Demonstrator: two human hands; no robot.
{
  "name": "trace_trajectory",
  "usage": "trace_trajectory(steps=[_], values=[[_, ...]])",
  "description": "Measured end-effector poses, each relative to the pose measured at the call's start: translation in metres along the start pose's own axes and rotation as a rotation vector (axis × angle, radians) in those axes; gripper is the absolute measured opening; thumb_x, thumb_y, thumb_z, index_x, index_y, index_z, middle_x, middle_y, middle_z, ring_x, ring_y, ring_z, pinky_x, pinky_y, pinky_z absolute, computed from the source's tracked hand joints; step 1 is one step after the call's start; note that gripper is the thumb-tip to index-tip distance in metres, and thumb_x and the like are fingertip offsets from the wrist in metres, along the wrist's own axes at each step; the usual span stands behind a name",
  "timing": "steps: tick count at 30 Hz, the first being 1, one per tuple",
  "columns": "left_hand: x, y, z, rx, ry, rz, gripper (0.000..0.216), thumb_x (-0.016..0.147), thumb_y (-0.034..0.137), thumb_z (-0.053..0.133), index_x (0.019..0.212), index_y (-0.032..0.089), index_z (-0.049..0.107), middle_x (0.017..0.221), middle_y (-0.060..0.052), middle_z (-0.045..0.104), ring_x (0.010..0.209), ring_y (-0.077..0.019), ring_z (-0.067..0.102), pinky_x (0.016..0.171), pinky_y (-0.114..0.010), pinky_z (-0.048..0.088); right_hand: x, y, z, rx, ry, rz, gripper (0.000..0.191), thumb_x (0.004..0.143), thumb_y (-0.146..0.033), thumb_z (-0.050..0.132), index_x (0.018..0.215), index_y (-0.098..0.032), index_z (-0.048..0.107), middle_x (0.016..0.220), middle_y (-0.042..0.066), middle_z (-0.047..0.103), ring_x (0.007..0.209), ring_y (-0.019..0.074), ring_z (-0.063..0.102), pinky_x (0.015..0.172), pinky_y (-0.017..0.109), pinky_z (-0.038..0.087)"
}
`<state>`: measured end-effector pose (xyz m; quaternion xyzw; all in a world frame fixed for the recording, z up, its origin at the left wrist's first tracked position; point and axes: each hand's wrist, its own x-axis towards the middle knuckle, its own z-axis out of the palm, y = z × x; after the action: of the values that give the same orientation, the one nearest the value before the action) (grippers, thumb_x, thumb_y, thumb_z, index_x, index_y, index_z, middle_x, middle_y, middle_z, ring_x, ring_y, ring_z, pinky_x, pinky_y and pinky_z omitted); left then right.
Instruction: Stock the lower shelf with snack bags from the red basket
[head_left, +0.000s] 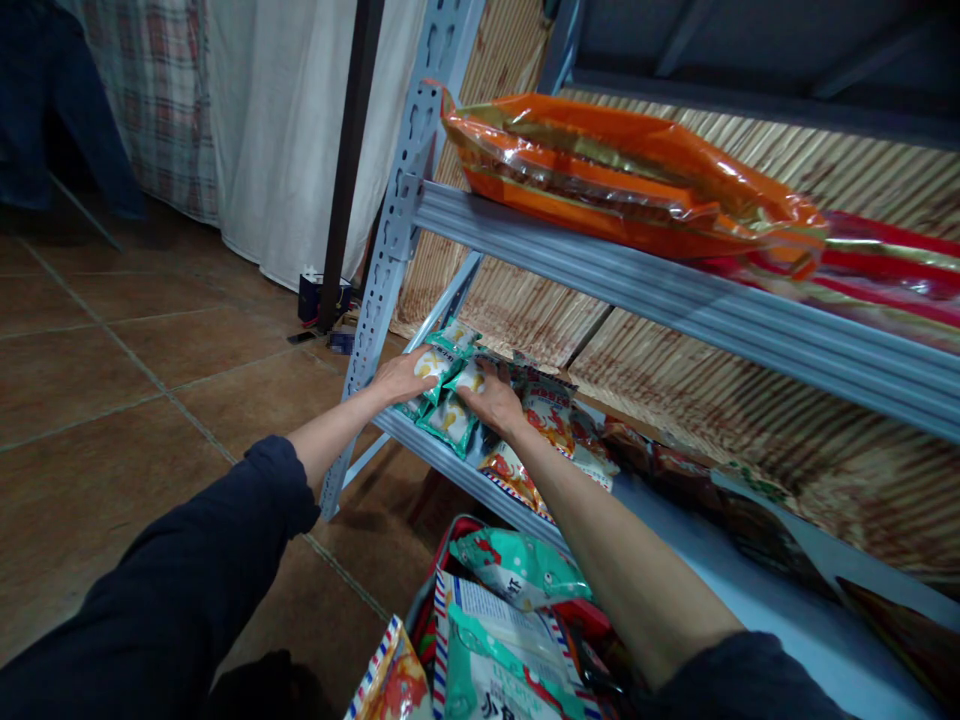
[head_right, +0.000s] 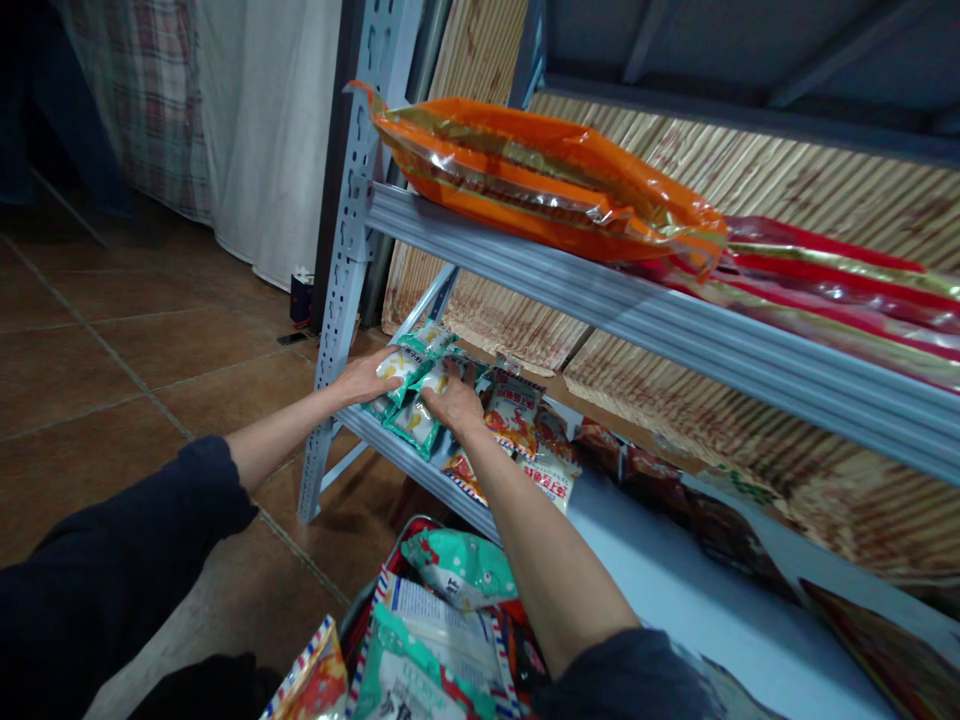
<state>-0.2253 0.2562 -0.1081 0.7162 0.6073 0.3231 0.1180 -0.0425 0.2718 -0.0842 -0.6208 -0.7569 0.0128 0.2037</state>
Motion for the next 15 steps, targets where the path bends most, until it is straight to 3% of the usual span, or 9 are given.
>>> trace_trajectory(steps=[8, 15], values=[[0.0016, -0.0032, 0.0, 0.035, 0.007, 0.046, 0.063, 0.075, 0.048, 0.045, 0.133, 0.028, 0.03, 0.121, -0.002, 0.054, 0.106, -0.0224, 0.052, 0.084, -0.03, 0.041, 0.0035, 0.0012, -0.0036, -0.039, -0.005, 0.007, 0.063, 0.07, -0.046, 0.051, 0.128, -0.025, 0.038, 0.132, 0.009, 0.038, 0.109, 0.0276, 0.049, 0.087, 0.036, 0.04], [-0.002, 0.0015, -0.0027, 0.088, 0.013, 0.031, 0.062, 0.075, 0.051, 0.045, 0.132, 0.032, 0.03, 0.116, -0.002, 0.057, 0.101, -0.0241, 0.055, 0.079, -0.033, 0.044, 0.0112, 0.0056, -0.002, -0.023, 0.152, -0.025, 0.057, 0.072, -0.037, 0.049, 0.124, -0.016, 0.044, 0.134, 0.014, 0.034, 0.116, 0.0287, 0.042, 0.093, 0.035, 0.036]])
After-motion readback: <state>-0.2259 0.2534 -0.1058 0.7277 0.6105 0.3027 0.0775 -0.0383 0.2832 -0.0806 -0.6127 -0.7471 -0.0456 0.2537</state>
